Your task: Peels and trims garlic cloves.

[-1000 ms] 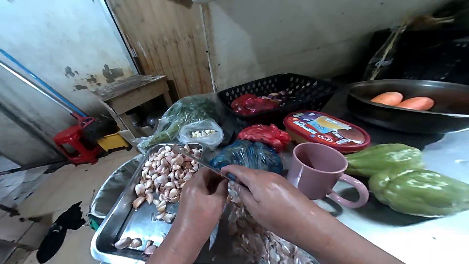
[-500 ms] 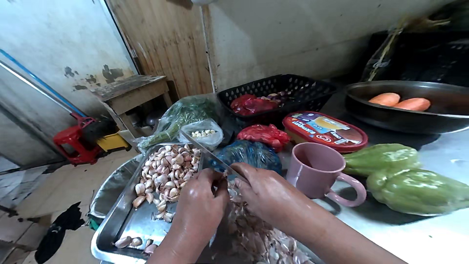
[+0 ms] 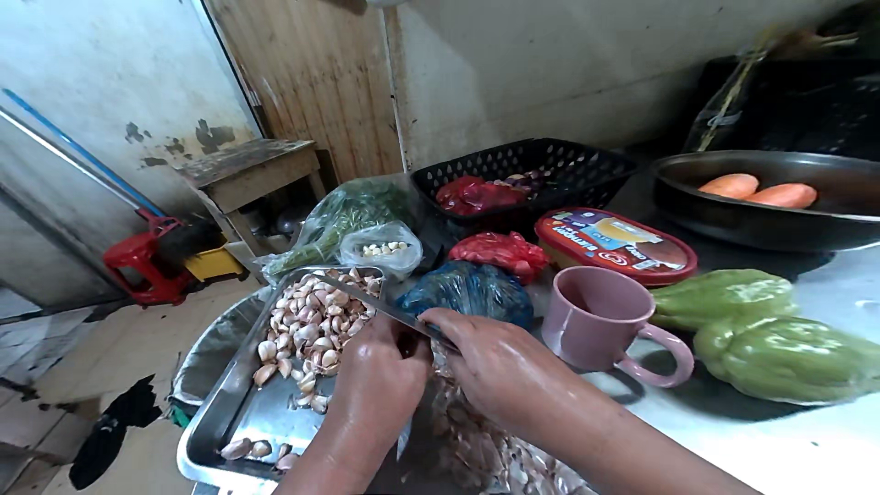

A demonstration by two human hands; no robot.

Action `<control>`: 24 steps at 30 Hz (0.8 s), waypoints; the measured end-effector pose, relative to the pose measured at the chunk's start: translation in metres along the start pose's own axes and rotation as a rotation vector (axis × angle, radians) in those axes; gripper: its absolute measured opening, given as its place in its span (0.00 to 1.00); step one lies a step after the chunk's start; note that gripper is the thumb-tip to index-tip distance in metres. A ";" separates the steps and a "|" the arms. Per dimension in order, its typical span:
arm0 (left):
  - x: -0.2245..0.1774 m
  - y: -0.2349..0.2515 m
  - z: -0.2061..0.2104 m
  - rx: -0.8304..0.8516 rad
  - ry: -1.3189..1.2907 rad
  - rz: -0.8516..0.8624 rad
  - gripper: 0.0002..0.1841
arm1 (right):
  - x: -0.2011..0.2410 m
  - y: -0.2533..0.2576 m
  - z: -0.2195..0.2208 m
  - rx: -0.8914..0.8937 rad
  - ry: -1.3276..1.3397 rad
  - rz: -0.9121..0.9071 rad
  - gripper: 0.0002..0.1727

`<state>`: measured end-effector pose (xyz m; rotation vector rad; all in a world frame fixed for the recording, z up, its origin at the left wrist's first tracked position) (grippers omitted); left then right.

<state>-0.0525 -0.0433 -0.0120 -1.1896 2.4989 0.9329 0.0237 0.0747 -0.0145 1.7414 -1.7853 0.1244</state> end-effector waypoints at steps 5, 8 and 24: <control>-0.003 -0.005 0.004 -0.098 0.110 0.165 0.09 | 0.000 0.002 -0.001 0.076 0.028 0.083 0.17; -0.006 -0.006 0.005 -0.129 0.178 0.247 0.10 | 0.000 0.001 -0.001 0.089 0.027 0.112 0.17; 0.004 -0.008 0.000 -0.208 -0.308 0.543 0.05 | -0.024 0.009 -0.017 0.167 0.328 0.434 0.16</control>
Point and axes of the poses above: each hand's wrist, its own y-axis towards the middle knuckle, its own z-axis out of the palm, x = y × z, the point moved 5 cm from there along y, towards the middle knuckle, and after that the axes turned 9 degrees about y, right-handed, at the moved point
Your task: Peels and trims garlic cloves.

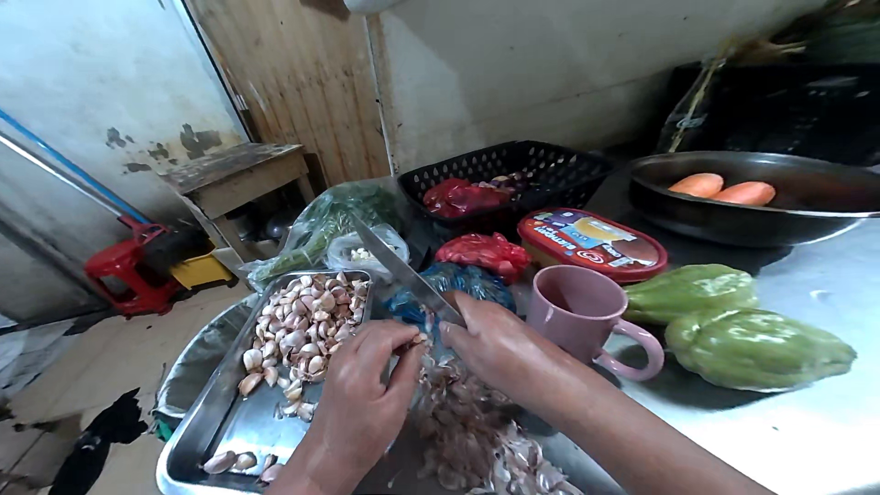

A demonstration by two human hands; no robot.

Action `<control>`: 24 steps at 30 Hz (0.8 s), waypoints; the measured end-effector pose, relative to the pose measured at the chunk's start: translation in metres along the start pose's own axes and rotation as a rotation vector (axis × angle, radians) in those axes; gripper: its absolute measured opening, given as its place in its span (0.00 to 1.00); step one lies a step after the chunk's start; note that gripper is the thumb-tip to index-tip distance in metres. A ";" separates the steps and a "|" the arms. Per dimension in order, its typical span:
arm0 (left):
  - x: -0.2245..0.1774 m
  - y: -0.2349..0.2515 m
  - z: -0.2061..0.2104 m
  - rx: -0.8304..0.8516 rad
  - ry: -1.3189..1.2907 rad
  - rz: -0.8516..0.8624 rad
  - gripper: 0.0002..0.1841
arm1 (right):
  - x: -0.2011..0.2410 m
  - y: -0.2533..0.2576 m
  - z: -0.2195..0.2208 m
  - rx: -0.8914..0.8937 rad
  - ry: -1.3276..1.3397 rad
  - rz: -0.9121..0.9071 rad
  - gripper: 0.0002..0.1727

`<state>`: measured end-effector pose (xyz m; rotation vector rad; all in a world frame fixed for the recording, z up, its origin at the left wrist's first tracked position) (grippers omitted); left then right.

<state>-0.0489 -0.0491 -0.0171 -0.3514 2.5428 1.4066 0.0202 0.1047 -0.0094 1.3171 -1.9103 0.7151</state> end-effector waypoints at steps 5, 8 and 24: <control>0.014 0.000 0.000 -0.003 -0.255 -0.429 0.08 | -0.004 0.003 -0.005 -0.001 0.012 0.030 0.15; 0.020 -0.001 0.002 0.003 -0.337 -0.534 0.07 | -0.003 0.001 -0.002 -0.006 0.065 -0.010 0.15; 0.012 -0.004 0.008 -0.099 -0.238 -0.378 0.07 | 0.008 -0.008 0.005 0.106 0.264 -0.009 0.12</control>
Point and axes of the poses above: each hand's wrist, its own y-axis towards the middle knuckle, its own z-axis out of the palm, x = y × z, the point moved 5 cm from there along y, towards the middle knuckle, and after that the axes turned 9 degrees about y, right-handed, at the moved point
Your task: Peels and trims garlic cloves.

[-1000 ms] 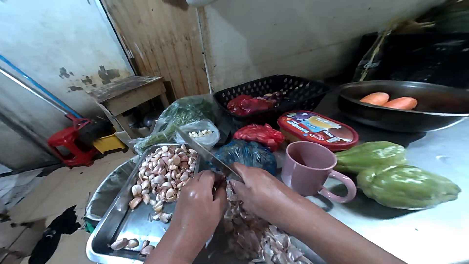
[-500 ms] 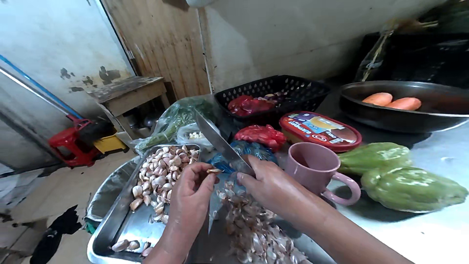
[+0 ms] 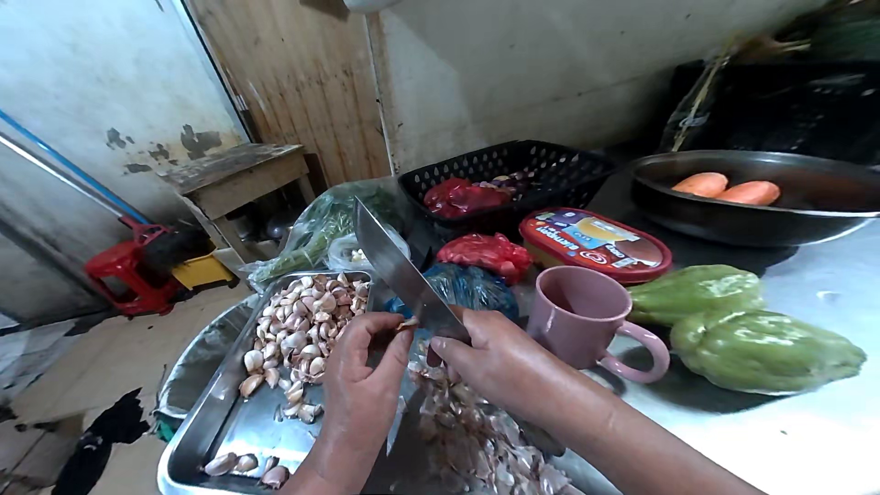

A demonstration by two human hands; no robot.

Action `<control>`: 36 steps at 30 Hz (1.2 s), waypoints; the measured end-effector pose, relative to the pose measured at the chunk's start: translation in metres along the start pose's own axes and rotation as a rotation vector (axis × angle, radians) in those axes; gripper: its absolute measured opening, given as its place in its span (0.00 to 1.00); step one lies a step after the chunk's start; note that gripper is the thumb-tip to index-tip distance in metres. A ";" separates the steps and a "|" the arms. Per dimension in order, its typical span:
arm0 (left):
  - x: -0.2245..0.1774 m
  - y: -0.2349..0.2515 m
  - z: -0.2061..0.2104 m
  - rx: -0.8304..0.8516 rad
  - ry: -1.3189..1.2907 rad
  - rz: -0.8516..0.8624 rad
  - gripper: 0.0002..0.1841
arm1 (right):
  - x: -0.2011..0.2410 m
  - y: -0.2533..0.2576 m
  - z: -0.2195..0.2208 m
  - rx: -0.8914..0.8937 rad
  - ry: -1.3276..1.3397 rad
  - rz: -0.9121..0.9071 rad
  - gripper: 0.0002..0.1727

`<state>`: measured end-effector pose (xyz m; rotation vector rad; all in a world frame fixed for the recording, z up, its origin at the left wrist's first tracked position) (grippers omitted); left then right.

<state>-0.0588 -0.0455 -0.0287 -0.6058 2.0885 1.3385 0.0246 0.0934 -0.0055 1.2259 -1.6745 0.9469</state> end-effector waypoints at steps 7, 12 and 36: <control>-0.002 -0.005 0.006 0.043 0.078 -0.042 0.08 | -0.002 0.001 0.001 -0.019 -0.054 -0.013 0.14; -0.005 -0.005 0.005 0.045 0.134 0.102 0.06 | -0.002 0.001 0.000 -0.024 -0.142 -0.019 0.16; -0.006 0.000 -0.004 -0.011 0.240 0.319 0.03 | 0.001 -0.002 0.000 0.010 -0.116 -0.024 0.16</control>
Point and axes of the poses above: each hand's wrist, its own y-axis towards the middle knuckle, its own z-axis out of the palm, x = y × z, the point moved 5 cm from there along y, towards the middle knuckle, and after that the axes turned 9 degrees about y, right-handed, at the moved point
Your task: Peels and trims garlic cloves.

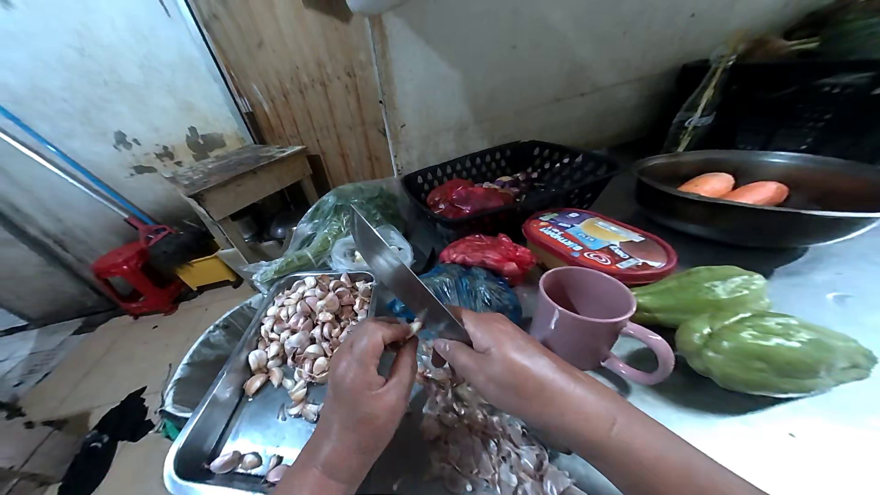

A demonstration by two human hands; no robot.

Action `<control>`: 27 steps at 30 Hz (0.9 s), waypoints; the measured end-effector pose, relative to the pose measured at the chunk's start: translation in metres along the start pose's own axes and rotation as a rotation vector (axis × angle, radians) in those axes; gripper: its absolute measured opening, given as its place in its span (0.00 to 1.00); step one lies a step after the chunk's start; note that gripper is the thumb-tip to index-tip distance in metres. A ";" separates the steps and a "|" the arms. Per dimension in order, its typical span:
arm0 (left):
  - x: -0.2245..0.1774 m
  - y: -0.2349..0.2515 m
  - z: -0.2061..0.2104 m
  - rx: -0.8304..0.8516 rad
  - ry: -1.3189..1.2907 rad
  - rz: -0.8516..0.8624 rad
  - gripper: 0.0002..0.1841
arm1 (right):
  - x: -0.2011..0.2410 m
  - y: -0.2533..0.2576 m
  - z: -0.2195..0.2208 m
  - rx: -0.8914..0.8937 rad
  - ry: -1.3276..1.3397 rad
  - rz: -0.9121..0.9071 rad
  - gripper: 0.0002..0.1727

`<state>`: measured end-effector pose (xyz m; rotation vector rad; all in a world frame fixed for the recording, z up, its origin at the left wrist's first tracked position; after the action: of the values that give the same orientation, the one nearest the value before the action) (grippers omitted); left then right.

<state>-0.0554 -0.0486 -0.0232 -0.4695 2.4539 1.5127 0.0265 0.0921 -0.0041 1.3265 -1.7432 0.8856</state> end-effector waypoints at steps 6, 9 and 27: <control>-0.005 -0.003 0.003 0.002 0.030 0.079 0.03 | 0.001 0.001 0.001 -0.003 -0.049 0.012 0.17; -0.009 -0.002 0.002 0.001 0.097 0.137 0.03 | 0.001 0.002 0.001 0.000 -0.058 0.029 0.17; 0.003 0.003 0.006 0.236 -0.350 -0.202 0.05 | 0.007 -0.003 0.007 -0.056 -0.331 -0.023 0.16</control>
<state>-0.0594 -0.0431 -0.0248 -0.3591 2.1984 1.1024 0.0271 0.0822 -0.0015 1.5183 -1.9817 0.6249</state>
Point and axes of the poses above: each hand's wrist, its own y-axis towards the middle knuckle, its own z-axis out of the palm, x = y × z, the point moved 5 cm from there along y, towards the middle knuckle, and after that the axes turned 9 degrees about y, right-handed, at the moved point
